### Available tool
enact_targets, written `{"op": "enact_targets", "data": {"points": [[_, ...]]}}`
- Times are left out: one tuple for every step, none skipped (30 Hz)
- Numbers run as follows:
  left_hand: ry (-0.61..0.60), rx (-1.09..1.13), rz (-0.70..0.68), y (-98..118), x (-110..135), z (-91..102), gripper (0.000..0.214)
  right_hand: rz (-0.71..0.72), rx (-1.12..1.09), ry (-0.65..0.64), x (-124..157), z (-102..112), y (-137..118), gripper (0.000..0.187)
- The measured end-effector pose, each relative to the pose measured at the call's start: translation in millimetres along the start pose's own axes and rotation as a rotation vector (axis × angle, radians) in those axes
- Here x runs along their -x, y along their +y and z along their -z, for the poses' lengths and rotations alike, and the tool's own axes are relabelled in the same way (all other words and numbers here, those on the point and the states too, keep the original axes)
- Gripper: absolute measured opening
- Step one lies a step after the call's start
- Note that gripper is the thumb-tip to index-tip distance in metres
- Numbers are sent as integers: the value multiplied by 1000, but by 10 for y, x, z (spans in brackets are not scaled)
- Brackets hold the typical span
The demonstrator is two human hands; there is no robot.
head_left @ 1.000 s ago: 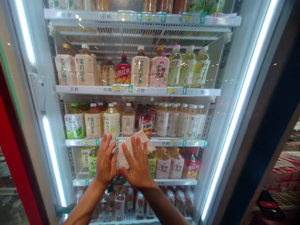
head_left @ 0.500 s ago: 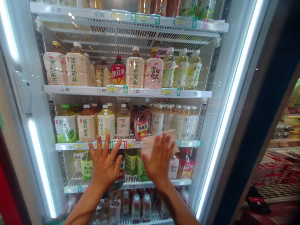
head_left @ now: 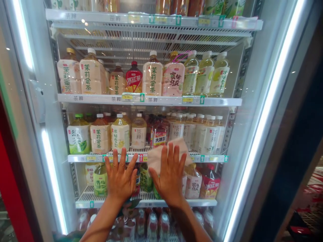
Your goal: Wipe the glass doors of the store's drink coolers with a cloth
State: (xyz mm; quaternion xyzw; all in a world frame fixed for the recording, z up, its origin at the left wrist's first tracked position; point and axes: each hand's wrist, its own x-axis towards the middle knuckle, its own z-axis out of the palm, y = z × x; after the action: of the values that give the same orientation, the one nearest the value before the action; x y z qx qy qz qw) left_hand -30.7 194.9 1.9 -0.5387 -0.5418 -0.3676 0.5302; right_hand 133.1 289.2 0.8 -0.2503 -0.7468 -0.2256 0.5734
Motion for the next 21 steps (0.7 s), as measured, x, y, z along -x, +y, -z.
{"op": "enact_targets", "data": {"points": [[17, 9, 1, 1, -6, -5, 72, -2, 43, -8, 357, -79, -70, 80], [31, 21, 4, 0, -11, -8, 69, 1, 94, -9, 693, -153, -124, 79], [41, 32, 6, -1, -15, -10, 68, 17, 128, -22, 963, -212, -161, 76], [42, 40, 9, -2, -17, -10, 67, 29, 137, -35, 1134, -248, -179, 77], [37, 47, 12, -3, -14, -7, 66, 25, 142, -39, 1181, -258, -183, 77], [33, 53, 14, -3, -4, -4, 66, 13, 131, -40, 1100, -240, -177, 77], [27, 58, 17, 0, 18, -1, 66, -8, 110, -38, 904, -197, -165, 77], [19, 62, 23, 4, 54, 0, 66, -37, 87, -32, 620, -136, -150, 77], [12, 65, 28, 12, 104, -2, 66, -41, 46, -37, 290, -69, -137, 76], [4, 67, 32, 22, 168, -7, 66, -52, 20, -49, -42, -3, -127, 76], [-2, 67, 35, 36, 244, -16, 67, -48, 12, -32, -331, 51, -122, 76], [-8, 64, 41, 52, 326, -29, 67, -36, 9, -30, -536, 87, -121, 78], [-16, 60, 50, 70, 408, -44, 67, -30, 11, -33, -632, 99, -123, 79], [-22, 54, 61, 89, 486, -60, 68, -26, 17, -35, -603, 87, -128, 79], [-26, 47, 75, 109, 555, -76, 68, -25, 28, -39, -453, 52, -133, 79], [-25, 40, 92, 129, 612, -90, 69, -26, 47, -39, -197, -3, -139, 77], [-21, 34, 106, 148, 657, -102, 70, -36, 64, -28, 137, -72, -144, 75], [-16, 32, 117, 165, 691, -112, 70, -21, 96, -16, 508, -146, -149, 75], [-12, 31, 125, 179, 717, -119, 70, -16, 126, -14, 876, -218, -152, 74], [-10, 33, 132, 190, 737, -123, 71, -16, 122, 3, 1195, -280, -154, 72], [-15, 37, 135, 196, 753, -125, 71, -1, 103, -23, 1429, -326, -156, 71]]}}
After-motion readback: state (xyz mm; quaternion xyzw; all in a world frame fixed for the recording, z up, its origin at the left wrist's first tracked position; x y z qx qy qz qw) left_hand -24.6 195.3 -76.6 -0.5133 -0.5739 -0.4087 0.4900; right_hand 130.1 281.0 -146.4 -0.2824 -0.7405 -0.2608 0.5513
